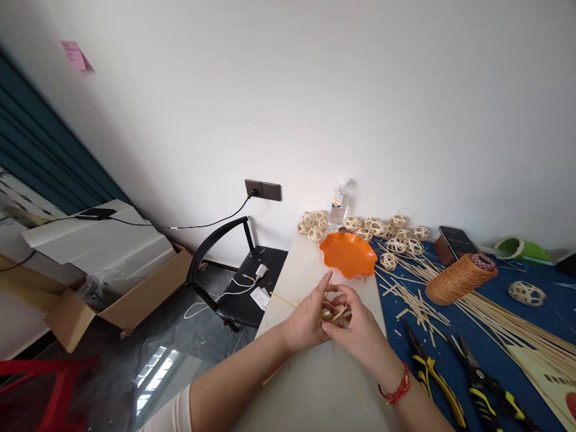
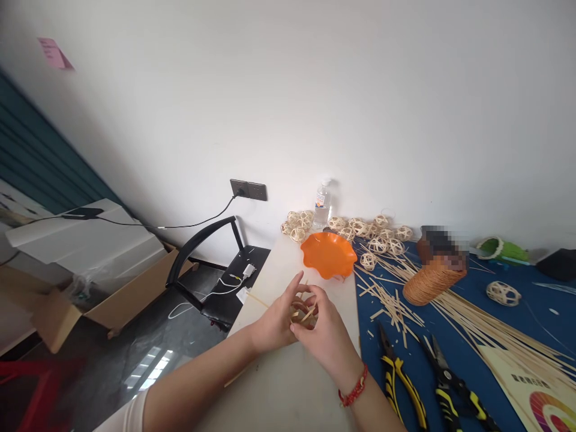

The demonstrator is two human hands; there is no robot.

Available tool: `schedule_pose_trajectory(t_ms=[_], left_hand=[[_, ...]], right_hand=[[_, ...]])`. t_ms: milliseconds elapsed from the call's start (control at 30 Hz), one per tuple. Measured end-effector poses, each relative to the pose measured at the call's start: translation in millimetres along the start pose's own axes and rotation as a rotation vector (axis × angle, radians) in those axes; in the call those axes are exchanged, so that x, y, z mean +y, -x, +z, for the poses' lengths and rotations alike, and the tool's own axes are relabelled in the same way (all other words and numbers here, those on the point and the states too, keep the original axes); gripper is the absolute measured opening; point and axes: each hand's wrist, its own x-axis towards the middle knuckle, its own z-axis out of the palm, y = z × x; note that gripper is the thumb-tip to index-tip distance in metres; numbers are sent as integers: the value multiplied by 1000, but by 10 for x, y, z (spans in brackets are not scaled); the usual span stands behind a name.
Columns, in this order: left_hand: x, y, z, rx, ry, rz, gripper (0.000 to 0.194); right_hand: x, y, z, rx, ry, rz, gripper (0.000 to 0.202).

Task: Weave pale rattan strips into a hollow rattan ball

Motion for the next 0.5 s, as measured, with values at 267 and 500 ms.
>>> schedule_pose_trajectory(t_ms=[267, 500], left_hand=[[-20, 4, -16, -40, 13, -5, 123], [72, 20, -102, -75, 206, -75, 130]], right_hand=[[120, -60, 24, -32, -88, 16, 59], [152, -50, 56, -8, -171, 24, 60]])
